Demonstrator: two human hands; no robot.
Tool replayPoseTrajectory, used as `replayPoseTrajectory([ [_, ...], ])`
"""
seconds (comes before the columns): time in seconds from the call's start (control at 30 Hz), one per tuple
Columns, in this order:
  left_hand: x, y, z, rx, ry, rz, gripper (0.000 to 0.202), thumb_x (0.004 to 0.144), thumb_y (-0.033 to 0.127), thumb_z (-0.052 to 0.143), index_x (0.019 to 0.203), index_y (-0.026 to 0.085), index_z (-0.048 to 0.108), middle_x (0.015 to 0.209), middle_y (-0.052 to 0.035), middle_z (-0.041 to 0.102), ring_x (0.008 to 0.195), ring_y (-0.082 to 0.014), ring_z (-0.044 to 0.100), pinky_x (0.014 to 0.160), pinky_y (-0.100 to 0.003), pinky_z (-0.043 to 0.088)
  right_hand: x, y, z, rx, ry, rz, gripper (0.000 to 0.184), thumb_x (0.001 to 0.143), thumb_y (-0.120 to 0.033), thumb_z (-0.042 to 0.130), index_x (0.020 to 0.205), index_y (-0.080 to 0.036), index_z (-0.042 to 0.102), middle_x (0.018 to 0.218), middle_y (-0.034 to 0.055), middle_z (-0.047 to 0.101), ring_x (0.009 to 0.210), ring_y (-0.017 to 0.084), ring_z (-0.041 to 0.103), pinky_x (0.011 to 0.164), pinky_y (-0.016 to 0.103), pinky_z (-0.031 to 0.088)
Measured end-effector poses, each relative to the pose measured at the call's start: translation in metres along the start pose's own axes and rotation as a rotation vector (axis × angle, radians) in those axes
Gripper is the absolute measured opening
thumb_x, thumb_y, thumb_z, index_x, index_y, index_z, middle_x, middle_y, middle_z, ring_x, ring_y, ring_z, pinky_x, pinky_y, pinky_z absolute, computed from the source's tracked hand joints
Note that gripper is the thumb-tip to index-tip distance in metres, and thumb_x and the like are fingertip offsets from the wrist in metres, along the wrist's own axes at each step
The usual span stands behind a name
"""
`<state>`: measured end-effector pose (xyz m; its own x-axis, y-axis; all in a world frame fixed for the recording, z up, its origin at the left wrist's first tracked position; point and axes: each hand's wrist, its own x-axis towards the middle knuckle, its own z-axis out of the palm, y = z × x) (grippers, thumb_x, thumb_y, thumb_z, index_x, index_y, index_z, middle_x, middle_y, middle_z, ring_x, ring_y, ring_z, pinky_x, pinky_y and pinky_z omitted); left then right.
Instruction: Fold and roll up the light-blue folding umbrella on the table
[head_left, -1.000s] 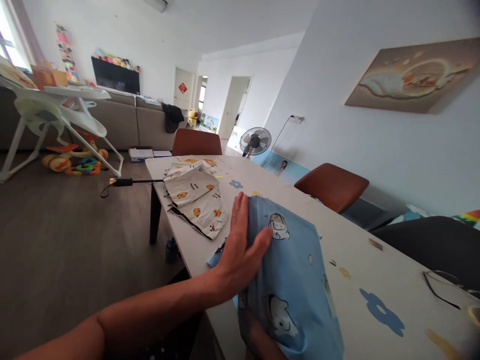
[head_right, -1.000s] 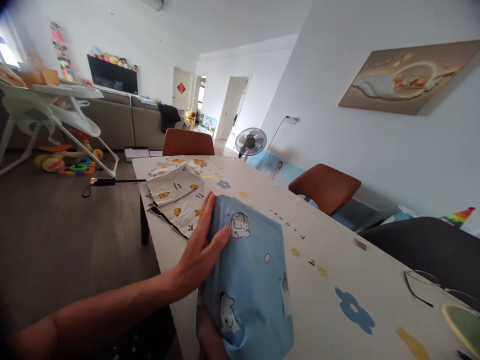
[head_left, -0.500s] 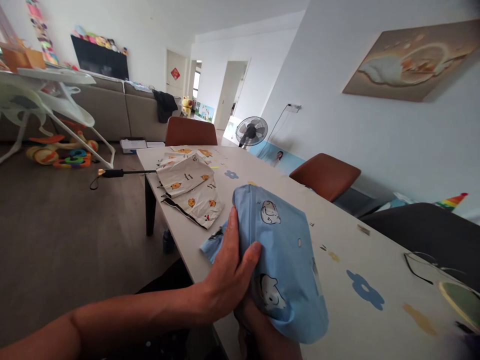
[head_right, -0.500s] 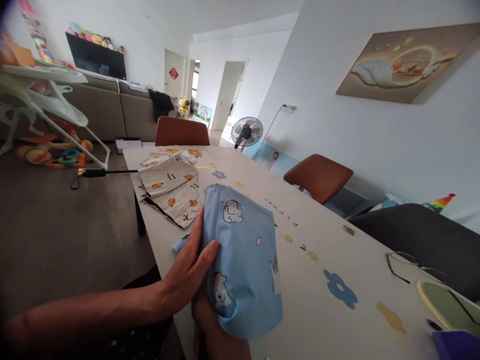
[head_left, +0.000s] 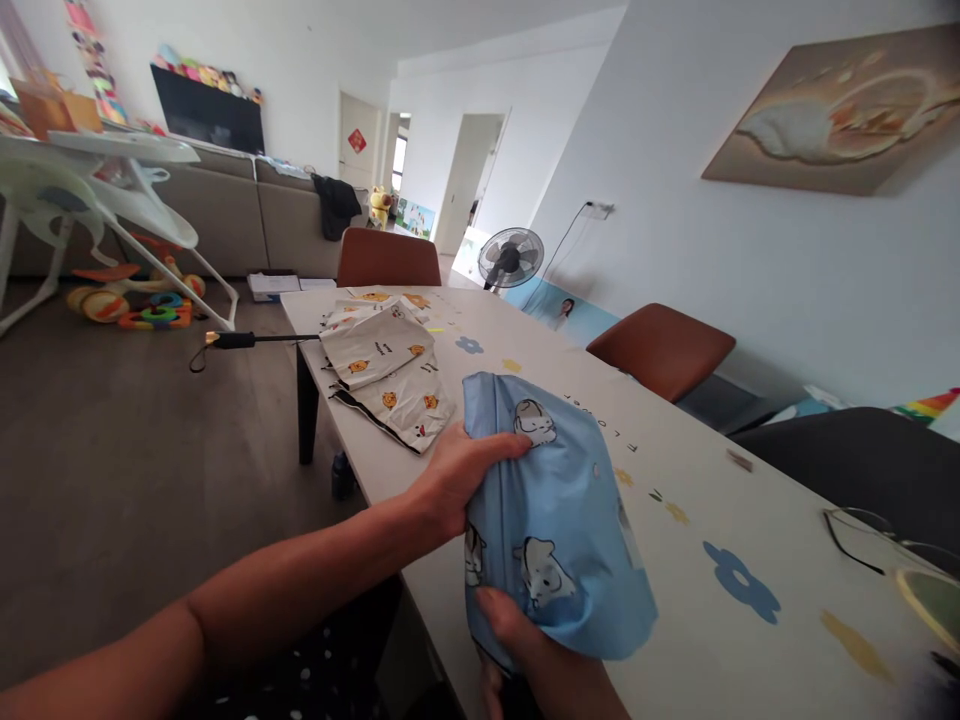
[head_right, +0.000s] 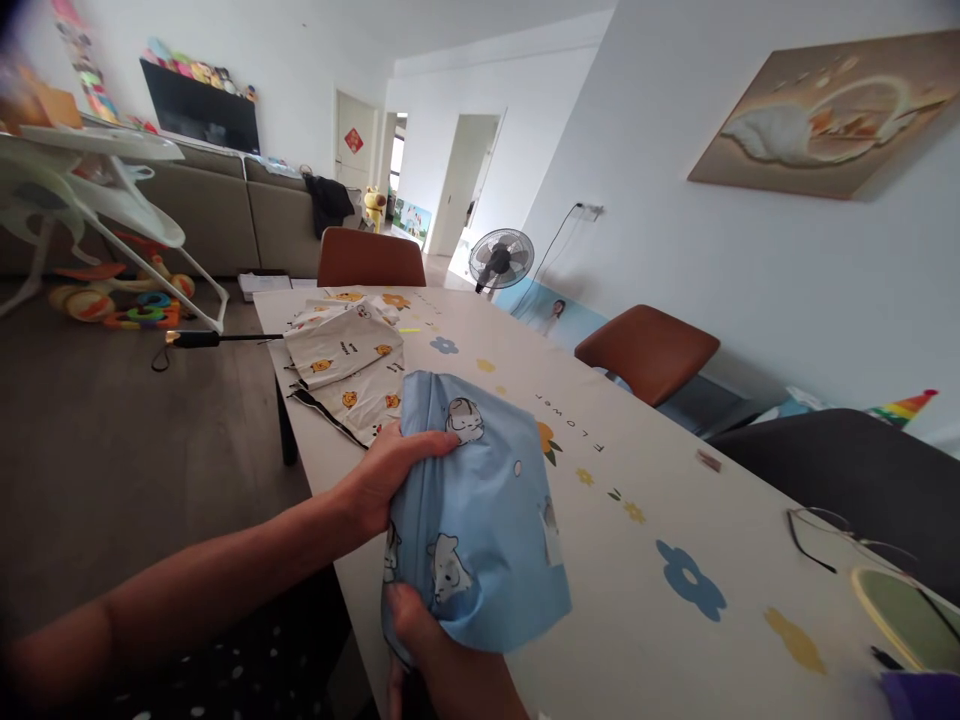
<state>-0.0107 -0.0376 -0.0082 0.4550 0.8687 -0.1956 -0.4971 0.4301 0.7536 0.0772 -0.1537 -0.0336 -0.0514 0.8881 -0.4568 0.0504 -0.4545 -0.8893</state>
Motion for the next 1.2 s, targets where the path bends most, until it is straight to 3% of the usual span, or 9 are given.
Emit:
replayPoseTrajectory([
  [0.17,0.003,-0.001,0.0,-0.012,0.037,0.082,0.027,0.059,0.019,0.072,0.084,0.013,0.066,0.067,-0.0027,0.067,0.053,-0.0135,0.06,0.053,-0.025,0.051,0.004,-0.002,0.003,-0.021,0.062,-0.032,0.045,0.077,-0.048,0.054,0.045,-0.016,0.054,0.041,0.0007,0.052,0.036,0.01,0.048,0.047,0.026,0.044],
  [0.27,0.003,0.001,0.001,-0.018,0.051,0.111,0.029,0.058,0.018,0.073,0.086,0.013,0.067,0.07,-0.0037,0.068,0.056,-0.0145,0.061,0.055,-0.025,0.052,0.005,-0.005,0.005,0.057,0.232,-0.045,0.032,0.069,-0.046,0.065,0.071,-0.014,0.065,0.063,0.0041,0.065,0.048,0.015,0.059,0.052,0.028,0.05],
  [0.4,0.002,0.002,0.0,-0.036,0.069,0.128,0.029,0.059,0.02,0.073,0.087,0.013,0.066,0.073,-0.0046,0.069,0.059,-0.0163,0.063,0.058,-0.028,0.053,0.008,-0.003,0.006,0.223,0.291,-0.087,0.053,0.059,-0.044,0.075,0.102,-0.015,0.064,0.093,0.0087,0.069,0.081,0.025,0.066,0.072,0.036,0.055],
  [0.57,-0.001,0.002,-0.003,-0.026,0.056,0.119,0.027,0.062,0.02,0.072,0.087,0.011,0.066,0.076,-0.0065,0.069,0.061,-0.0164,0.063,0.059,-0.028,0.054,0.01,0.002,0.006,0.315,0.148,-0.129,0.052,0.06,-0.048,0.074,0.098,-0.012,0.066,0.093,0.0126,0.07,0.081,0.027,0.067,0.082,0.043,0.051],
  [0.73,0.002,-0.002,-0.007,-0.025,0.081,0.092,0.028,0.063,0.021,0.072,0.088,0.011,0.065,0.078,-0.0071,0.069,0.062,-0.0161,0.063,0.06,-0.027,0.054,0.017,0.006,0.007,0.321,0.252,-0.244,0.047,0.056,-0.038,0.079,0.096,-0.016,0.068,0.095,0.0101,0.069,0.089,0.03,0.065,0.085,0.045,0.05],
  [0.83,0.004,-0.005,-0.009,-0.014,0.107,0.054,0.03,0.062,0.023,0.073,0.09,0.013,0.065,0.076,-0.0061,0.069,0.061,-0.017,0.064,0.057,-0.027,0.053,0.019,0.009,0.008,0.43,0.192,-0.219,0.05,0.057,-0.038,0.078,0.101,-0.018,0.065,0.098,0.01,0.068,0.087,0.029,0.065,0.075,0.044,0.053],
  [0.93,0.004,-0.008,-0.01,-0.032,0.104,0.009,0.031,0.064,0.025,0.072,0.091,0.014,0.064,0.077,-0.0053,0.069,0.062,-0.0176,0.064,0.057,-0.027,0.054,0.016,0.01,0.008,0.512,0.07,-0.084,0.048,0.063,-0.04,0.073,0.104,-0.017,0.062,0.094,0.0094,0.068,0.067,0.022,0.067,0.056,0.033,0.053],
  [1.07,0.011,-0.008,-0.014,-0.094,0.064,-0.077,0.031,0.064,0.023,0.071,0.093,0.013,0.065,0.081,-0.0065,0.07,0.064,-0.0173,0.065,0.062,-0.028,0.055,0.011,0.005,0.004,0.457,-0.097,0.03,0.04,0.069,-0.045,0.064,0.091,-0.011,0.063,0.061,0.0026,0.063,0.035,0.009,0.052,0.034,0.018,0.033],
  [1.2,0.033,0.002,-0.022,-0.152,0.068,-0.214,0.023,0.066,0.022,0.069,0.086,0.011,0.066,0.075,-0.0076,0.07,0.061,-0.0173,0.065,0.061,-0.028,0.056,0.008,0.001,0.001,0.475,-0.11,0.073,0.034,0.071,-0.044,0.061,0.081,-0.012,0.061,0.051,-0.0032,0.054,0.03,0.003,0.043,0.032,0.015,0.024],
])
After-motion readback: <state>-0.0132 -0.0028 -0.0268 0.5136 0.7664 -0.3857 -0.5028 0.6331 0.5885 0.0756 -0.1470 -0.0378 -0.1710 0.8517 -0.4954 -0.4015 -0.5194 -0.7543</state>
